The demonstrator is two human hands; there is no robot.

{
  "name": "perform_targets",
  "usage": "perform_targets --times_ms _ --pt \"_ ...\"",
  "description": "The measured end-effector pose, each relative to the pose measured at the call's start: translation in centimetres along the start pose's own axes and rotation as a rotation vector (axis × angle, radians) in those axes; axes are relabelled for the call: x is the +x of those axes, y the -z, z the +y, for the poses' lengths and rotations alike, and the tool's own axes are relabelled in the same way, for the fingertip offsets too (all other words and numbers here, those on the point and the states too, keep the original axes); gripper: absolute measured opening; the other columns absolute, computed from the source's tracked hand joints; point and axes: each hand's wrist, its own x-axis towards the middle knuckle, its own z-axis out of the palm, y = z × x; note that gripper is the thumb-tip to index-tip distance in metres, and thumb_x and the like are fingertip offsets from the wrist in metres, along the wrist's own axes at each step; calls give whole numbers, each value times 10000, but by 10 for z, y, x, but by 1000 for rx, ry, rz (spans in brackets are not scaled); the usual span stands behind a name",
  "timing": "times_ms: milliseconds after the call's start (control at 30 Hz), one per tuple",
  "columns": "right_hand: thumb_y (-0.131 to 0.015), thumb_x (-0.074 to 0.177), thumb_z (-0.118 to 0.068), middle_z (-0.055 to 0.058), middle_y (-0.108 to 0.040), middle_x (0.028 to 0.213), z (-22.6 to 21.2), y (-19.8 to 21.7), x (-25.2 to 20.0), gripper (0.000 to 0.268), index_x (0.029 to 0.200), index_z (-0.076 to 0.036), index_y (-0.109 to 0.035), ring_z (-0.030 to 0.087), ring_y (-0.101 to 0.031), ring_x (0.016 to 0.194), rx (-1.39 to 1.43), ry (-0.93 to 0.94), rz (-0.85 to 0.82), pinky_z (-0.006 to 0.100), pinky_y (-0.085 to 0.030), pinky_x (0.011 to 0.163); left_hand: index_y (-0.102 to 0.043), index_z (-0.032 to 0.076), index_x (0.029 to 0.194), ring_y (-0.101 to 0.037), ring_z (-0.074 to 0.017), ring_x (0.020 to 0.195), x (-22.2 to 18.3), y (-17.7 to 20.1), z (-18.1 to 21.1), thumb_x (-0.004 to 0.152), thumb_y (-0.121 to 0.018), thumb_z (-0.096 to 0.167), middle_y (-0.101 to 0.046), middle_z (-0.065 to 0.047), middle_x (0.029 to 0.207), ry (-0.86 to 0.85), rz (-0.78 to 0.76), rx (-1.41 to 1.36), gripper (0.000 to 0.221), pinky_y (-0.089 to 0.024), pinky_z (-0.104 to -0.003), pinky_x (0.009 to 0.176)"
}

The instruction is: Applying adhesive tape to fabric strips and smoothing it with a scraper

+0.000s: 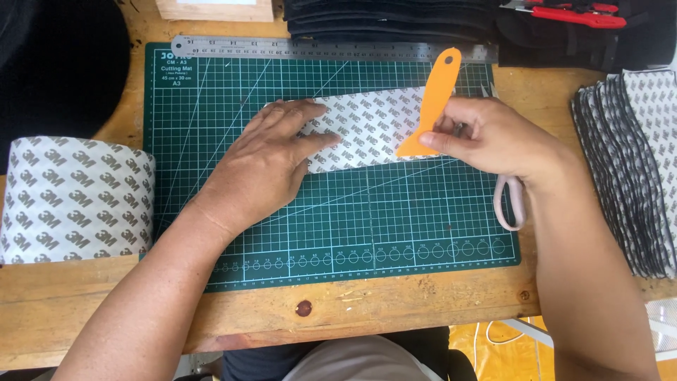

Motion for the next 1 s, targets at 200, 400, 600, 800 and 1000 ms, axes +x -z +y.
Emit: perform_targets --times_ms 200,400,600,800,1000 --pt "-680 957 -306 -32 -683 941 0 1 -2 194 1109 -209 -752 107 -615 857 -58 39 -20 266 -494 793 -659 164 1390 -392 -373 1465 -1 2 1 840 -706 -18 -486 -167 1545 12 0 -10 581 -275 -576 1218" --pt "-671 944 -148 -15 -757 1047 6 3 -3 248 1181 -163 -739 117 -657 902 72 107 -49 275 -522 787 -664 151 1386 -432 -372 1429 0 3 2 813 -717 -34 -492 -147 1542 8 -1 -4 604 -285 -566 1213" --pt "-708 964 -188 21 -716 936 20 19 -4 162 1099 -99 -725 130 -662 880 112 6 104 284 -485 769 -659 138 1380 -385 -347 1486 0 5 3 855 -668 -50 -491 -194 1540 -8 3 21 558 -228 -567 1252" --pt "-705 973 -297 -23 -704 927 19 23 -3 170 1015 -134 -729 130 -618 809 -31 -66 62 297 -443 730 -663 130 1377 -399 -350 1474 1 6 5 861 -683 -28 -497 -179 1537 -8 7 43 540 -241 -575 1247" --pt "-657 979 -280 -26 -763 1086 -16 26 -22 212 1155 -192 -736 151 -676 870 -99 -195 -30 332 -537 654 -666 145 1376 -399 -363 1472 0 3 3 860 -656 -36 -498 -190 1538 10 6 46 547 -230 -572 1244"
